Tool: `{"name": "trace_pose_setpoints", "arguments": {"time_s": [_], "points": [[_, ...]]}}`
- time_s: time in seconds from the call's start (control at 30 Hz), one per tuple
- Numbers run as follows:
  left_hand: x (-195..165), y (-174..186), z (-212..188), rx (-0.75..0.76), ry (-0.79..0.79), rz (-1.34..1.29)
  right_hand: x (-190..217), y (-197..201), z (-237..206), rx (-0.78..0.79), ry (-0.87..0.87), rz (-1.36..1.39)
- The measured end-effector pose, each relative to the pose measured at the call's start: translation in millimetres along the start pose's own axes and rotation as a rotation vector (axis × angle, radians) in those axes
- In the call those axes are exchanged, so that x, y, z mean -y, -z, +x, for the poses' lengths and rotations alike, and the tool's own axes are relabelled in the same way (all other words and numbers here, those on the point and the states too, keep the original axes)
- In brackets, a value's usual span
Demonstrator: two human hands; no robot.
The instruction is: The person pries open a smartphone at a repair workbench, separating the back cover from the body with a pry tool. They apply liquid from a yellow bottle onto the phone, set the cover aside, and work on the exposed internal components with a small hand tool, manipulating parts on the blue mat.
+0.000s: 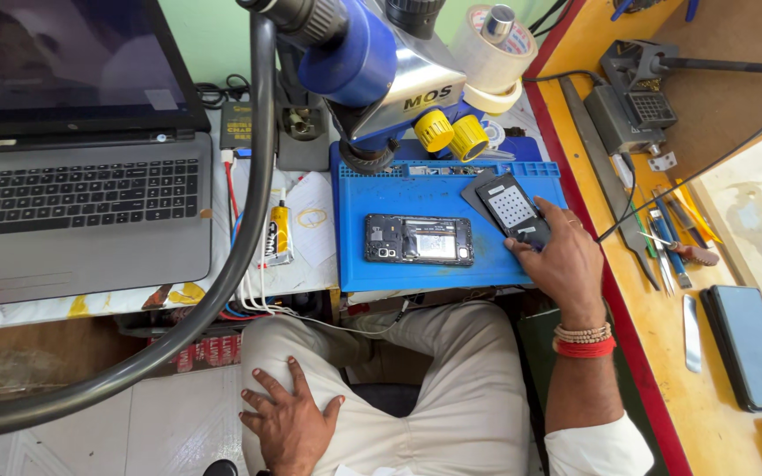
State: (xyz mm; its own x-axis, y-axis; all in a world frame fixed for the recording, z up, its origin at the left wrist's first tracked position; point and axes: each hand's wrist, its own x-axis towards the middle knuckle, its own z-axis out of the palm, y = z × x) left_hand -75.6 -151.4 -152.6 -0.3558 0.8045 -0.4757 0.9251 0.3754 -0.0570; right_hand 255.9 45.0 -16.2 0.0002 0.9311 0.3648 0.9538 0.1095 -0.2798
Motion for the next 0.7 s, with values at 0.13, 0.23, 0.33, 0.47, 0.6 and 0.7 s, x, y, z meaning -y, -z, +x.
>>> {"name": "trace_pose_setpoints", "arguments": {"time_s": [0.13,0.23,0.33,0.47,0.6,0.7], "points": [[0.4,4.4,-4.4,0.015,0.003,0.014,-10.6,3.9,4.9,0.045,0.038,0.008],[1.5,6.3,-5.9,0.021,0.003,0.017,-11.1,12.6,5.8,0.082,-0.046,-0.060],[2.6,6.4,-6.4,0.020,-0.001,0.014,-6.5,20.1,2.8,0.027,-0.078,-0.136],[1.7,4.3,-7.2,0.000,-0.008,0.014,-2.6,20.8,2.0,-0.058,0.096,-0.010],[0.0,3.3,-7.9,-0.005,-0.003,0.016,-4.9,13.9,15.1,0.022,0.190,0.120],[1.5,4.2,-8.2,-0.002,-0.002,0.014,-3.3,6.3,26.9,0.055,0.222,0.178]]}}
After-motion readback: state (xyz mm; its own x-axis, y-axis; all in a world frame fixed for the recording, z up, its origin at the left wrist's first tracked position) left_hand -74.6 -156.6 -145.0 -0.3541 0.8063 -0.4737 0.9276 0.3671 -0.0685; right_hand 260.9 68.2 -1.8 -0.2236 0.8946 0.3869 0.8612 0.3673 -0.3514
